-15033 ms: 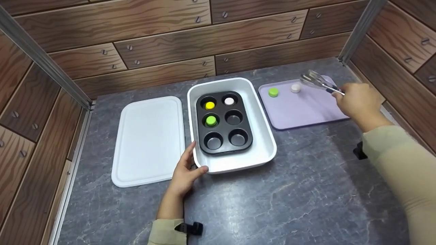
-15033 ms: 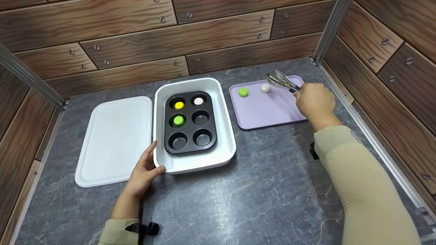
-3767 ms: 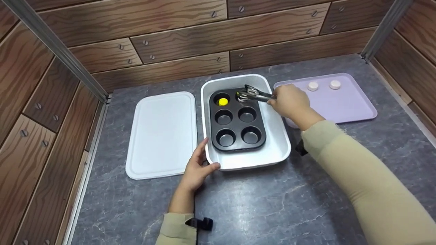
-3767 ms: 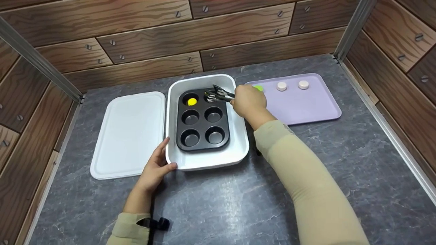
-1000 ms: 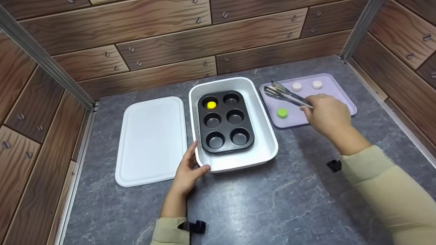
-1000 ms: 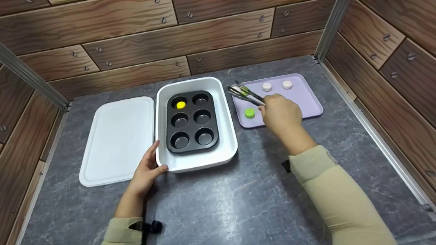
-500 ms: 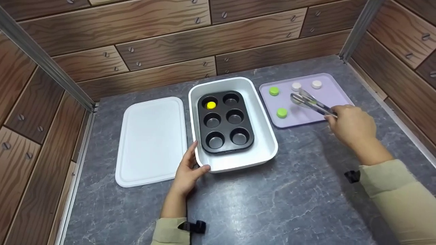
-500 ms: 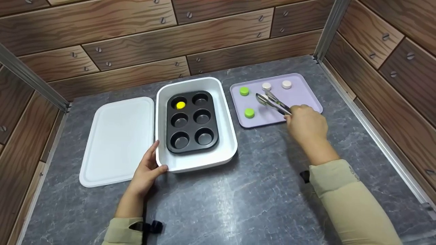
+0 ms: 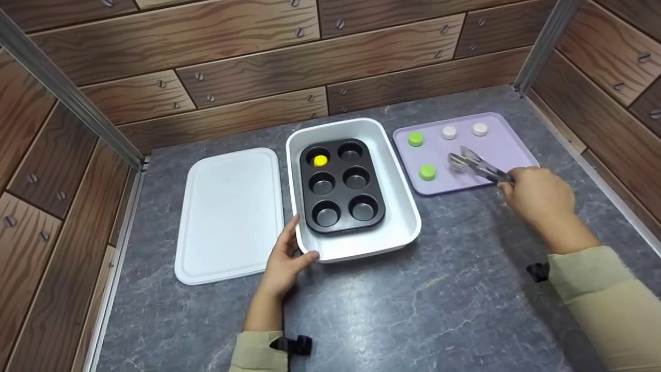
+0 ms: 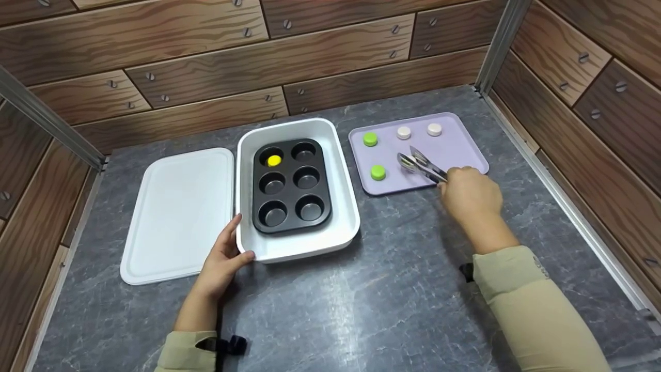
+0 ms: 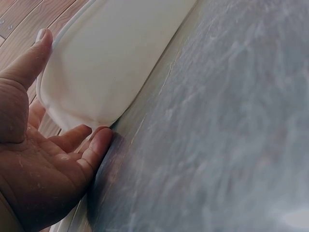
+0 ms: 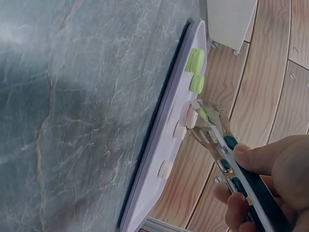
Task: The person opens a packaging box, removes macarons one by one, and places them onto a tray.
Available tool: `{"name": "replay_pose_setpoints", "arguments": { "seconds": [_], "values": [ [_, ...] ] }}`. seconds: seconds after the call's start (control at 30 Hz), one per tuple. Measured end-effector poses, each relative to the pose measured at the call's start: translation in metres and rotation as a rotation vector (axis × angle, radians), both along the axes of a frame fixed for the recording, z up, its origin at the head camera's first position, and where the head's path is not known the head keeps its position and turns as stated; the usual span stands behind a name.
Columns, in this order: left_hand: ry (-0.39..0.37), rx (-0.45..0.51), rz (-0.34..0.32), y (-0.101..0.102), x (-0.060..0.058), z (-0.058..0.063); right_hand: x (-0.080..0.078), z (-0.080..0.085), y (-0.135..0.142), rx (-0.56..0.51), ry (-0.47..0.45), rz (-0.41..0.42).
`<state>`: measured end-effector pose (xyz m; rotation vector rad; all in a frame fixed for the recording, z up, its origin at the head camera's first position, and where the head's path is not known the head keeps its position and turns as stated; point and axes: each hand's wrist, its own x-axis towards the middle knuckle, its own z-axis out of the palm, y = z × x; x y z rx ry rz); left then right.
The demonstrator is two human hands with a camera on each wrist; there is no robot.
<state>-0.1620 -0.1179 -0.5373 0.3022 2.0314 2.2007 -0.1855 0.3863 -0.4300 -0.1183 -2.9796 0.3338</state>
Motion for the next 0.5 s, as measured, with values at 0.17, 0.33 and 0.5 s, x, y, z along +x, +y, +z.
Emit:
{"name": "replay_pose_setpoints", "arguments": {
  "seconds": [0.17,0.33,0.5],
  "values": [
    [-0.005,-0.005,0.001,0.0001,-0.0001,0.0008,0.0002,-0.0043,0.0038,-0.008,-0.043,-0.025],
    [-0.025,-0.025,0.010,0.0004,0.0008,0.0022,-0.0005,-0.0068,0.0065,-0.019,-0.075,-0.044],
    [-0.013,-0.023,0.004,0.0012,0.0001,0.0015,0.0000,-0.0073,0.0079,-0.014,-0.097,-0.044]
  ]
}}
